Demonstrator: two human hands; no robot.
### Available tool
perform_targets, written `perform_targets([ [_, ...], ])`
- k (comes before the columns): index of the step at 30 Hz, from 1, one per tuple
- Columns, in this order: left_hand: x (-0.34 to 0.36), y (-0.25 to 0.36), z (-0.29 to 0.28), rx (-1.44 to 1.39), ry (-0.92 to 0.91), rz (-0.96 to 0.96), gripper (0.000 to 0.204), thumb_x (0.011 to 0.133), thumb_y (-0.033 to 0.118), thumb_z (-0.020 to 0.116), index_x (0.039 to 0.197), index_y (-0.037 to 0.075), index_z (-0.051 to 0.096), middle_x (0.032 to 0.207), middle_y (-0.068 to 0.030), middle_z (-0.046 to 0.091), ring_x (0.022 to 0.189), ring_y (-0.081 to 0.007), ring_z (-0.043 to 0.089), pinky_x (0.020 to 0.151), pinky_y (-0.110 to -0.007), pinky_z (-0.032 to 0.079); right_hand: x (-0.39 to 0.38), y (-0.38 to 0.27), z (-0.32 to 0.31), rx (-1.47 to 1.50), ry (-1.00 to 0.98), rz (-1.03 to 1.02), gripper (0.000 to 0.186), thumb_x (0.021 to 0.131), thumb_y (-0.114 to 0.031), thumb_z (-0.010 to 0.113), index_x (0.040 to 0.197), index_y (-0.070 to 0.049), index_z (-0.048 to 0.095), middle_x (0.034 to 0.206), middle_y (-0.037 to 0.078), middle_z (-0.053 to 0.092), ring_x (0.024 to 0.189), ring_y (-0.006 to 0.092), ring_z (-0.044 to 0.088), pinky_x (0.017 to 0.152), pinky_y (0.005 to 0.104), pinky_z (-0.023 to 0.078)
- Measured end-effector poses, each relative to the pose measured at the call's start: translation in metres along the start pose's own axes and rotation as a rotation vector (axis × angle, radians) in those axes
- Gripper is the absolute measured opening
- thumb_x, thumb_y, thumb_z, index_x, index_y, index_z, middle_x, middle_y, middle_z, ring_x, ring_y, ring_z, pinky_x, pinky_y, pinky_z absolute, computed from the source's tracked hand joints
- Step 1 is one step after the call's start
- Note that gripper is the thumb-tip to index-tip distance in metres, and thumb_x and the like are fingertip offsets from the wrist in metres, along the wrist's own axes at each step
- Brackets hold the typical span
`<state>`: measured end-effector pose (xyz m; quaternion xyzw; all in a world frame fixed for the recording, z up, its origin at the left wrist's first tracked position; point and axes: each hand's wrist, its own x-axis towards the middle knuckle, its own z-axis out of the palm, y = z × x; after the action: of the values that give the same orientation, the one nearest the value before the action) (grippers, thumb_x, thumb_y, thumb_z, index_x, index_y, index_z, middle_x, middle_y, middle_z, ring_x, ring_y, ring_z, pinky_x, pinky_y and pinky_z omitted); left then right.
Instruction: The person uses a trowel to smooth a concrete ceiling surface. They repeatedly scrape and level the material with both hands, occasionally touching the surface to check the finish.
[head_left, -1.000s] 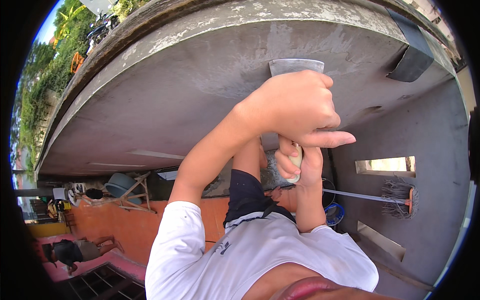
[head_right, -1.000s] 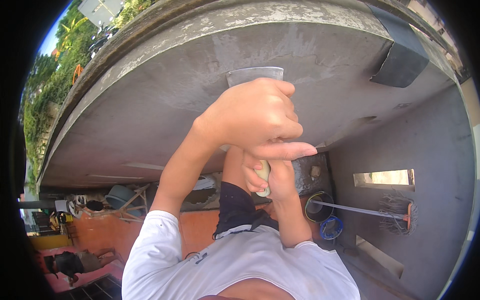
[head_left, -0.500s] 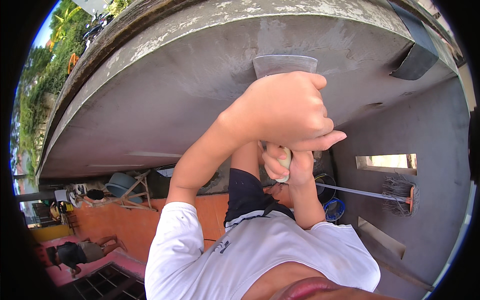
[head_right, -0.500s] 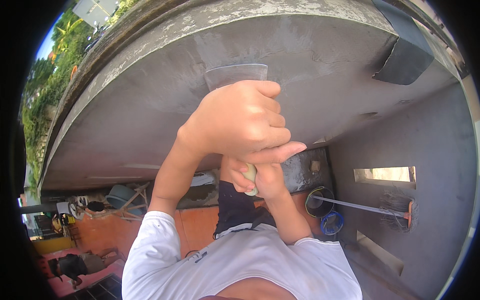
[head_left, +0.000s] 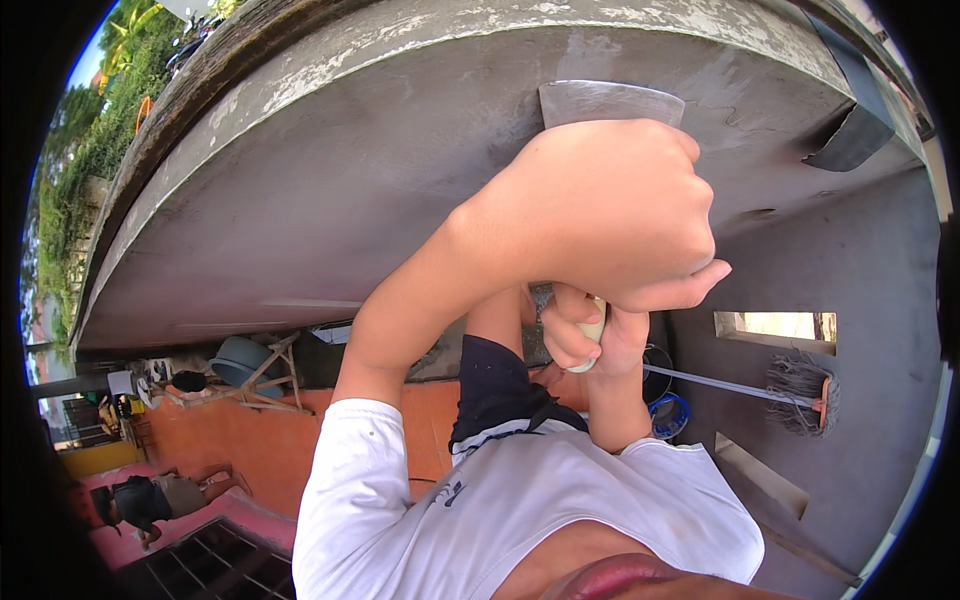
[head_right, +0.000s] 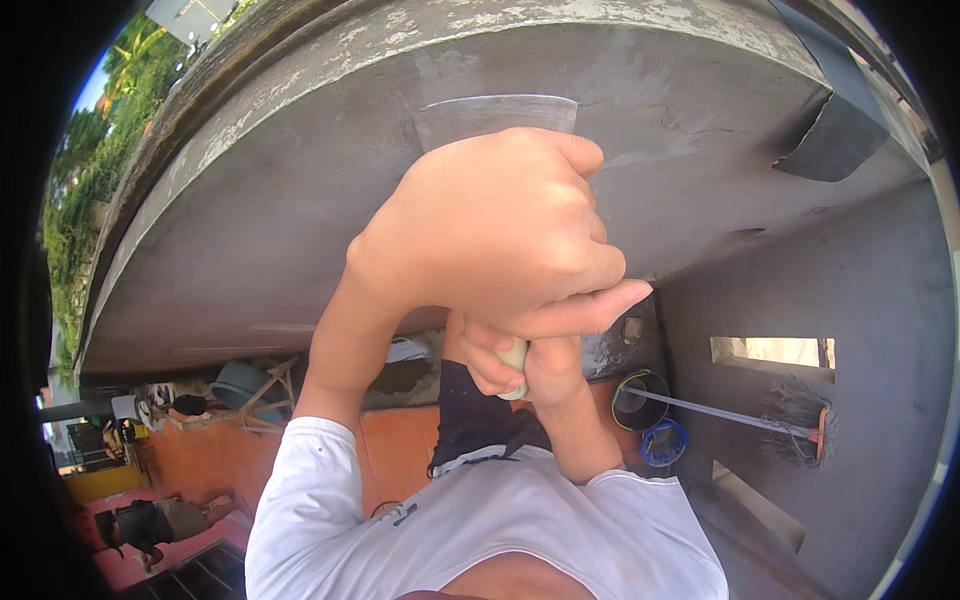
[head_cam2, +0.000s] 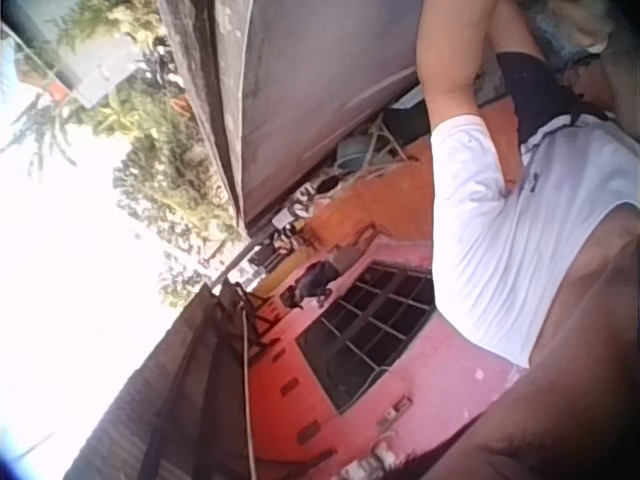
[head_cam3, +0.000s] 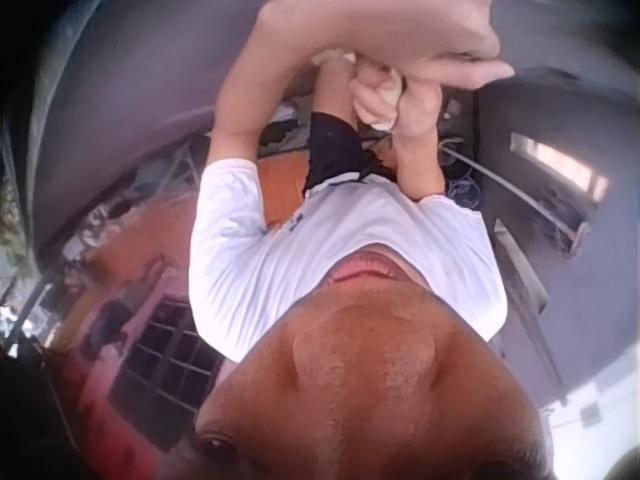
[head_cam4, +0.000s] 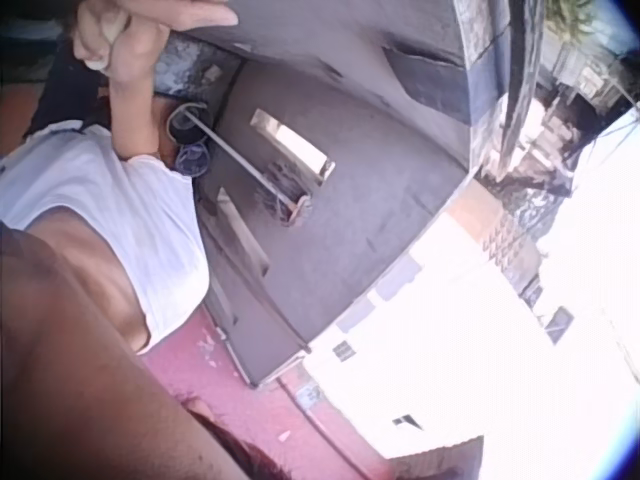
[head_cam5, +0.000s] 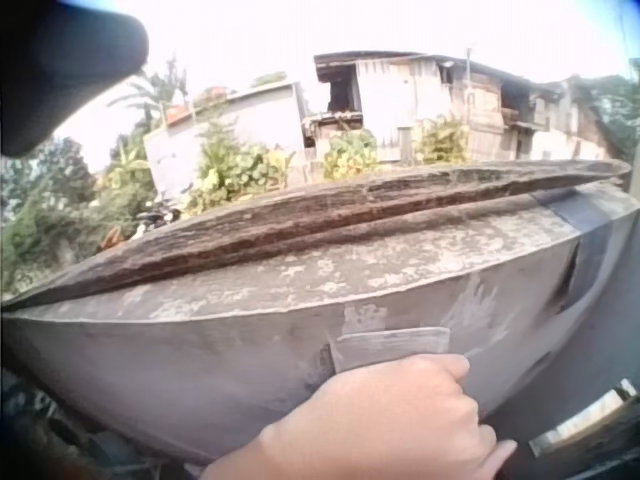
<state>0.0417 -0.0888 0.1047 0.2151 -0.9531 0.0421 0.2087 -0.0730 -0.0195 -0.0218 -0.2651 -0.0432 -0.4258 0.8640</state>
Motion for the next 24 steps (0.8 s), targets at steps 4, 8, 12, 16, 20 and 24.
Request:
perform_targets([
  [4, -0.001, -0.002, -0.002, -0.012, 0.006, 0.013, 0.051, 0.089, 0.039, 0.057, 0.047, 0.01, 0.061, 0.046, -0.0055, 0.055, 0.057, -0.0254, 0.057, 0.055, -0.036, 0.051, -0.002, 0.002, -0.008, -0.034, 0.002, 0.003, 0.047, 0.107, -0.04, 0.035, 0.131, 0.0, 0.044, 0.072, 0.0, 0.037, 0.041, 0.0079, 0.033, 0.031, 0.0216, 0.025],
  [8, -0.009, 0.0, 0.012, -0.018, 0.047, 0.011, 0.052, 0.089, 0.039, 0.056, 0.046, 0.011, 0.06, 0.046, -0.0059, 0.055, 0.056, -0.0258, 0.056, 0.053, -0.036, 0.05, -0.008, 0.007, -0.012, -0.021, 0.015, 0.017, 0.047, 0.108, -0.04, 0.035, 0.131, 0.0, 0.045, 0.072, 0.0, 0.037, 0.042, 0.0074, 0.033, 0.031, 0.0216, 0.025],
  [12, -0.002, -0.001, 0.007, -0.031, 0.024, 0.036, 0.052, 0.089, 0.039, 0.056, 0.046, 0.012, 0.059, 0.045, -0.0059, 0.054, 0.055, -0.0258, 0.054, 0.053, -0.036, 0.049, -0.005, 0.0, -0.002, -0.037, 0.088, 0.014, 0.048, 0.108, -0.041, 0.034, 0.13, 0.0, 0.045, 0.072, 0.0, 0.036, 0.042, 0.0073, 0.033, 0.031, 0.0218, 0.025],
  [16, -0.008, 0.002, 0.014, 0.005, 0.037, 0.008, 0.052, 0.089, 0.038, 0.056, 0.044, 0.011, 0.057, 0.045, -0.006, 0.053, 0.053, -0.0258, 0.054, 0.053, -0.036, 0.049, -0.007, 0.011, -0.01, -0.019, 0.052, -0.017, 0.051, 0.108, -0.042, 0.035, 0.13, 0.003, 0.044, 0.072, 0.0, 0.037, 0.042, 0.0073, 0.034, 0.031, 0.0215, 0.023],
  [20, 0.002, -0.002, 0.001, 0.064, 0.054, 0.054, 0.052, 0.089, 0.037, 0.056, 0.044, 0.011, 0.056, 0.045, -0.0059, 0.053, 0.054, -0.026, 0.054, 0.053, -0.036, 0.049, 0.004, 0.003, -0.008, -0.055, -0.067, -0.057, 0.052, 0.108, -0.04, 0.035, 0.128, 0.006, 0.044, 0.072, 0.0, 0.037, 0.042, 0.0072, 0.034, 0.031, 0.0212, 0.022],
  [24, 0.012, 0.0, -0.017, -0.006, 0.054, 0.051, 0.049, 0.088, 0.036, 0.057, 0.046, 0.012, 0.058, 0.045, -0.0059, 0.054, 0.053, -0.0262, 0.054, 0.053, -0.037, 0.049, 0.006, -0.007, 0.025, -0.046, 0.143, -0.077, 0.046, 0.107, -0.036, 0.036, 0.124, 0.007, 0.046, 0.071, 0.0, 0.037, 0.041, 0.0065, 0.032, 0.031, 0.021, 0.022],
])
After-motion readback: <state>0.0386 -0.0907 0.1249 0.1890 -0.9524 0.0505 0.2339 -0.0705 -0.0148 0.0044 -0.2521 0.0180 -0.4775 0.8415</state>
